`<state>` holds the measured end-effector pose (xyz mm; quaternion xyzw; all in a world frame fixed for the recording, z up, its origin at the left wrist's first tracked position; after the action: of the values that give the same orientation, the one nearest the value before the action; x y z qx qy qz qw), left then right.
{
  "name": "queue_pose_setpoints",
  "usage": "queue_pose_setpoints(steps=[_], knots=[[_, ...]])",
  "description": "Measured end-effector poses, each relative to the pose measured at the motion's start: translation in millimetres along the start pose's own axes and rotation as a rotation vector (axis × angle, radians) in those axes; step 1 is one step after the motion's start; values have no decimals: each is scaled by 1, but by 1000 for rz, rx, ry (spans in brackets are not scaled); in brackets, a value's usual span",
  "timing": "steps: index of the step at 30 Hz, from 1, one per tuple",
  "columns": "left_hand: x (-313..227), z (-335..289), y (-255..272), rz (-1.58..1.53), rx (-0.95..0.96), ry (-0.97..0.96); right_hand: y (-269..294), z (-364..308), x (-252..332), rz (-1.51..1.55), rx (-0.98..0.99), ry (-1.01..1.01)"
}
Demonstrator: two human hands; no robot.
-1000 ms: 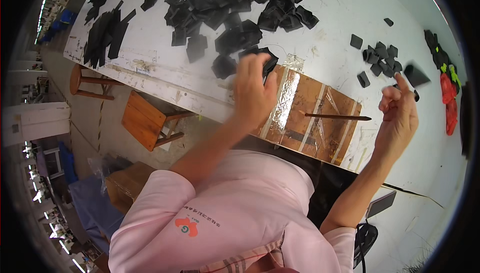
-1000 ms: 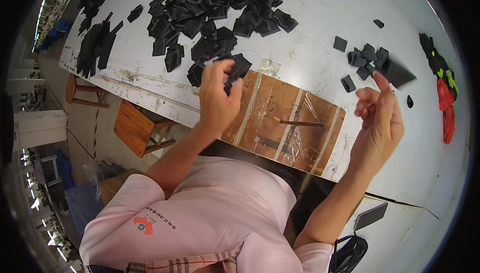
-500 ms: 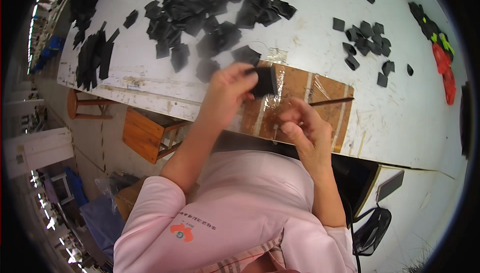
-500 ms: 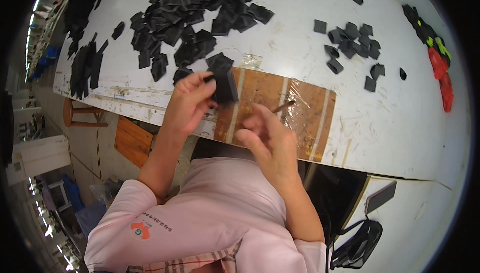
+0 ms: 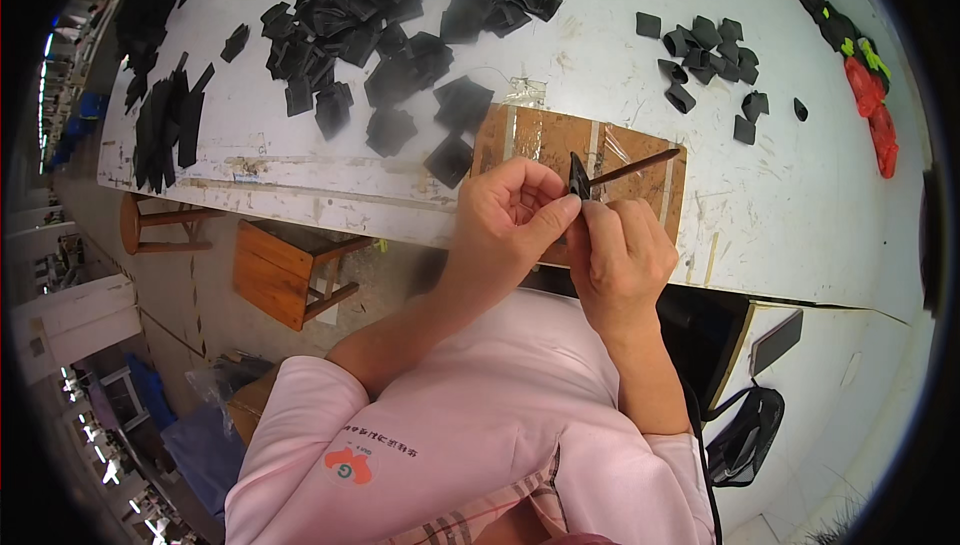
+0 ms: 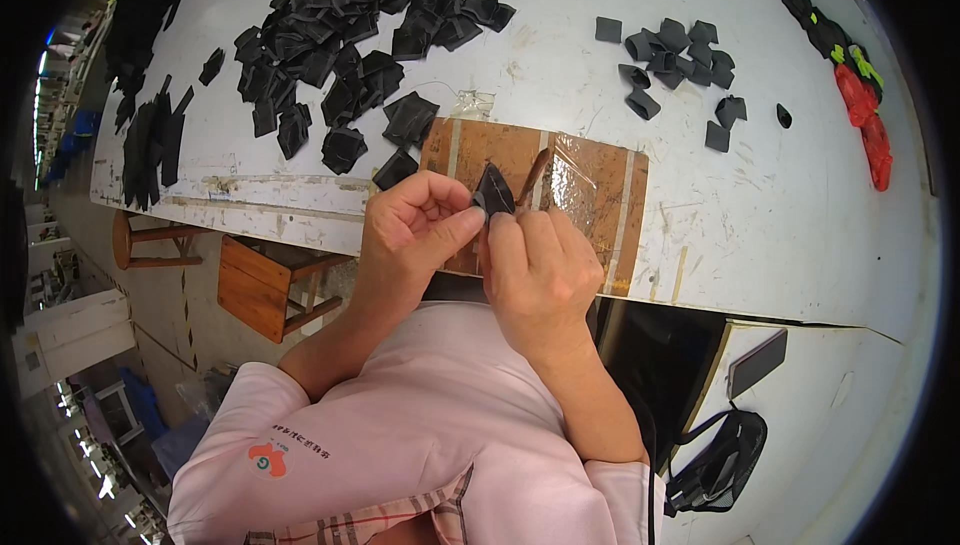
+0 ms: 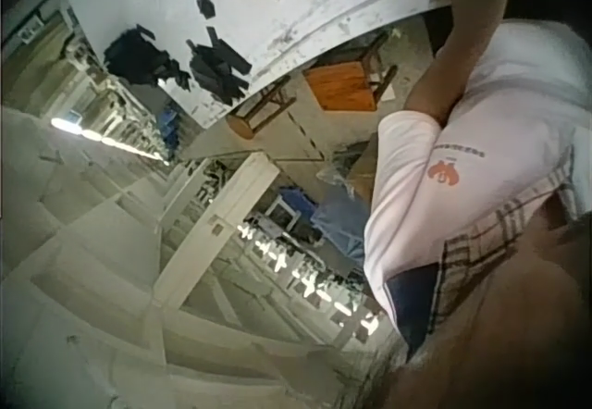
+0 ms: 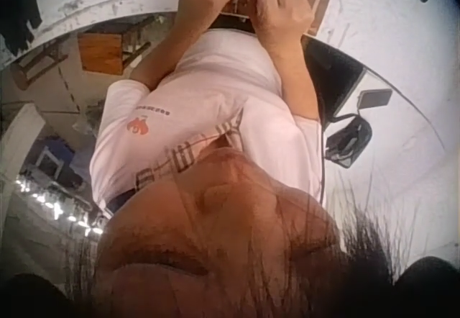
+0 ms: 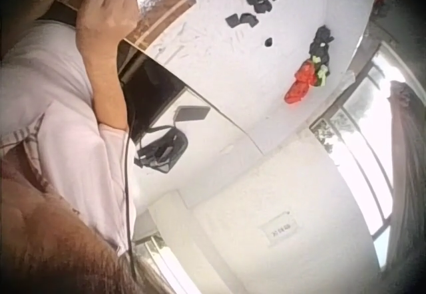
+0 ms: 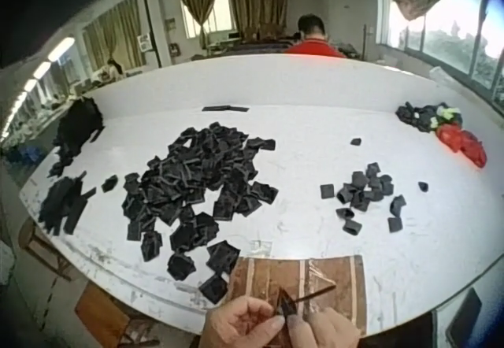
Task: Manually assembling small black rubber components at a industrial workbench.
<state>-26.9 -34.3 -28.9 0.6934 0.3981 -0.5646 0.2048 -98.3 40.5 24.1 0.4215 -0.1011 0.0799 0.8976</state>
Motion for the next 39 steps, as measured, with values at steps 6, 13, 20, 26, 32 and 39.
queue_pose_setpoints(steps=[6,13,20,26,32,39], knots=[[7,1,5,50,-42,-13,-3,-11,-16,278,63,-227],[-14,-13,-15,406,-33,-325,8,-10,-24,506,-20,-290],[9,6,-5,-216,-57,201,4,-13,-35,302,-120,-377],[-19,-5,-14,98,-45,-117,-35,-40,-55,1533,13,-1161],[-33,7,-7,25,-173,-236,-24,-15,-44,1668,128,-993],[-21,19,-50,-1254,770,414,-23,22,-64,1485,213,-735]])
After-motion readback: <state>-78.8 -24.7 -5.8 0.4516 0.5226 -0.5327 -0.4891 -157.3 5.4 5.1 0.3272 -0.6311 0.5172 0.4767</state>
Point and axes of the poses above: each hand's wrist, its own z-axis towards the middle knuckle, its own y-axis out of the back of the hand, x = y × z, the point moved 8 cm from there along z, towards the middle knuckle, and after that the axes turned 7 degrees about y, right-handed, at the moved point
